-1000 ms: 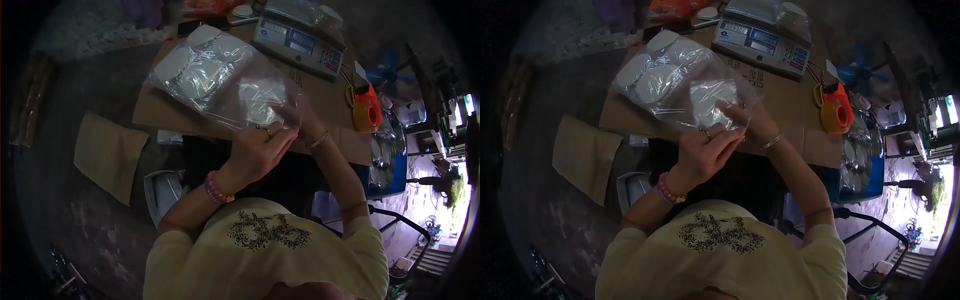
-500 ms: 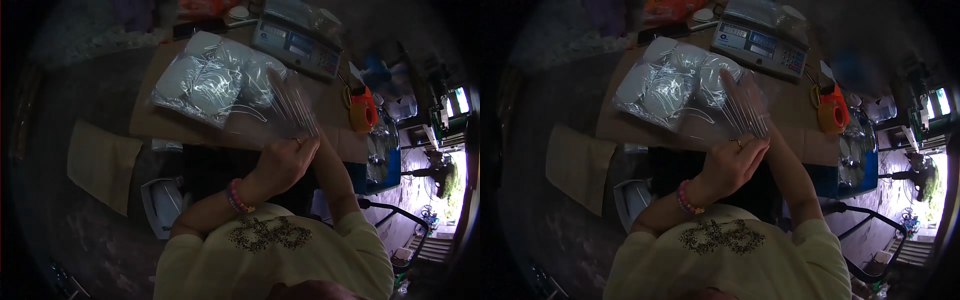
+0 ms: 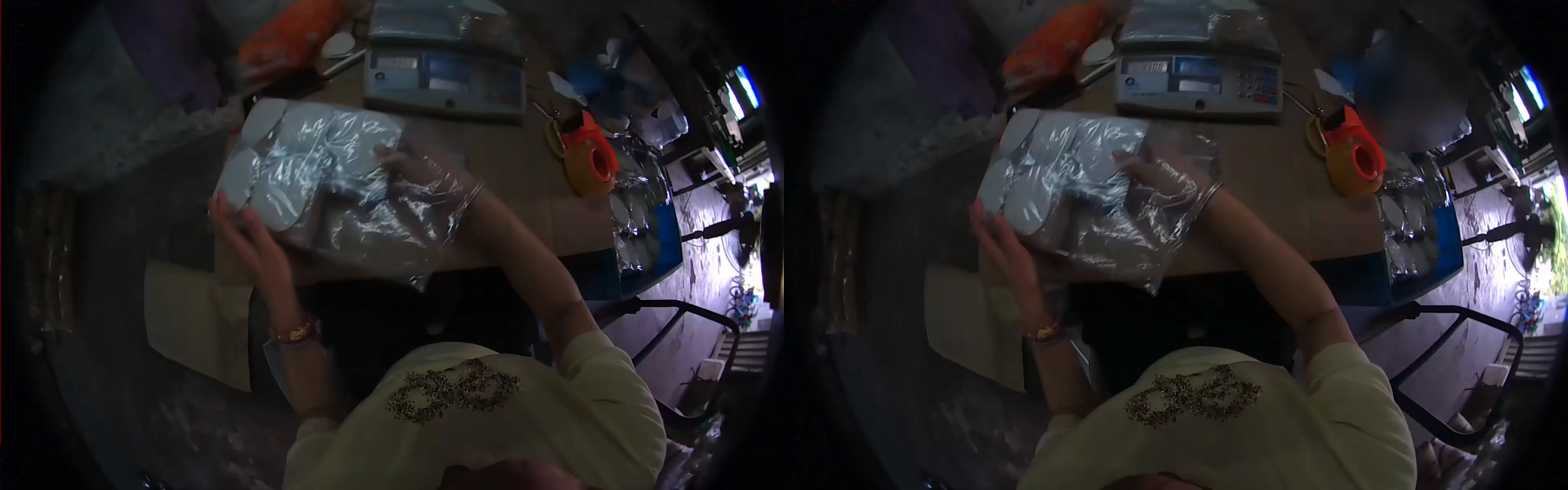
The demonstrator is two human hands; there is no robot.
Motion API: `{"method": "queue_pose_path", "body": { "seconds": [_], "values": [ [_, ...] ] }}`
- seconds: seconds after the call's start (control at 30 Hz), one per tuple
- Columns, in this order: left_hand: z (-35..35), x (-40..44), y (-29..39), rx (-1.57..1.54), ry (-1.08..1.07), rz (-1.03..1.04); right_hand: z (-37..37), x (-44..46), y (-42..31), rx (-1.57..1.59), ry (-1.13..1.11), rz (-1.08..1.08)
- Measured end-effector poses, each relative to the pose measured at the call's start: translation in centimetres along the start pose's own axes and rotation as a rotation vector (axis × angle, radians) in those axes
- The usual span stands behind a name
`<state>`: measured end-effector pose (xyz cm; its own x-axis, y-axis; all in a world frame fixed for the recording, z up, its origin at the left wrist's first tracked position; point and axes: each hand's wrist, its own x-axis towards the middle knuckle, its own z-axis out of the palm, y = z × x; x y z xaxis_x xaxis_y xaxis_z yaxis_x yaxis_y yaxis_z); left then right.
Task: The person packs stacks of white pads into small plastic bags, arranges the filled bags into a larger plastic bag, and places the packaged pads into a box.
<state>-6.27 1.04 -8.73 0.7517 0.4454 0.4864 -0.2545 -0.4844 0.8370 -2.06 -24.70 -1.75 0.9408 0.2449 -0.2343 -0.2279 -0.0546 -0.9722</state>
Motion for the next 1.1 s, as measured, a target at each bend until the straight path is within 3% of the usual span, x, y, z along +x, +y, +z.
{"method": "queue_pose_path", "body": {
  "seconds": [0.07, 0.13, 0.2, 0.27, 0.33, 0.43, 0.5, 0.53, 0.6, 0.7, 0.77, 0.83, 0.93, 0.97, 1.0, 1.1],
  "values": [
    [0.1, 0.7, -0.7, -0.037, -0.015, 0.056, -2.8, 1.8, 5.4, -0.154, -0.108, -0.278],
    [-0.3, 0.5, 0.1, 0.105, -0.028, 0.068, -5.1, -0.6, 4.5, -0.562, -0.249, -0.540],
    [-0.4, -0.6, 1.2, 0.158, -0.030, 0.135, -8.5, -3.6, 0.1, -0.451, -0.297, -0.158],
    [0.2, -1.7, 2.1, 0.223, -0.041, 0.177, -12.3, -3.0, -1.9, -0.190, 0.120, -0.338],
    [0.5, -2.4, 2.6, 0.270, -0.020, 0.299, -16.5, -0.3, -5.5, -0.175, 0.468, -0.549],
    [2.0, -2.9, 4.2, 0.021, 0.013, 0.332, -24.8, 7.7, -8.5, -0.303, 0.532, -0.549],
    [2.0, -3.6, 4.9, -0.062, -0.082, 0.286, -27.2, 11.4, -10.0, -0.374, 0.471, -0.298],
    [2.1, -3.9, 5.4, -0.163, -0.161, 0.247, -28.1, 13.5, -10.4, -0.363, 0.463, -0.294],
    [2.2, -5.2, 8.0, -0.194, -0.396, 0.275, -29.6, 17.2, -10.9, -0.549, 0.330, 0.053],
    [3.2, -6.9, 13.0, -0.035, -0.543, 0.417, -30.8, 20.7, -10.4, -0.484, 0.122, 0.029],
    [4.4, -8.2, 13.8, 0.266, -0.520, 0.466, -27.6, 17.4, -12.1, -0.546, 0.172, 0.025],
    [5.2, -8.8, 11.9, 0.237, -0.523, 0.404, -26.2, 16.2, -12.9, -0.608, 0.222, 0.025],
    [5.4, -9.0, 10.3, 0.134, -0.574, 0.234, -26.1, 18.1, -10.8, -0.680, 0.114, 0.030],
    [5.3, -9.0, 10.0, 0.054, -0.611, 0.137, -25.8, 17.4, -9.0, -0.591, 0.092, -0.043],
    [5.3, -8.7, 10.1, 0.062, -0.531, 0.223, -25.0, 17.3, -7.2, -0.499, 0.067, -0.109],
    [5.1, -8.2, 11.0, 0.022, -0.517, 0.167, -26.1, 15.3, -3.1, -0.212, 0.006, -0.329]
  ]
}}
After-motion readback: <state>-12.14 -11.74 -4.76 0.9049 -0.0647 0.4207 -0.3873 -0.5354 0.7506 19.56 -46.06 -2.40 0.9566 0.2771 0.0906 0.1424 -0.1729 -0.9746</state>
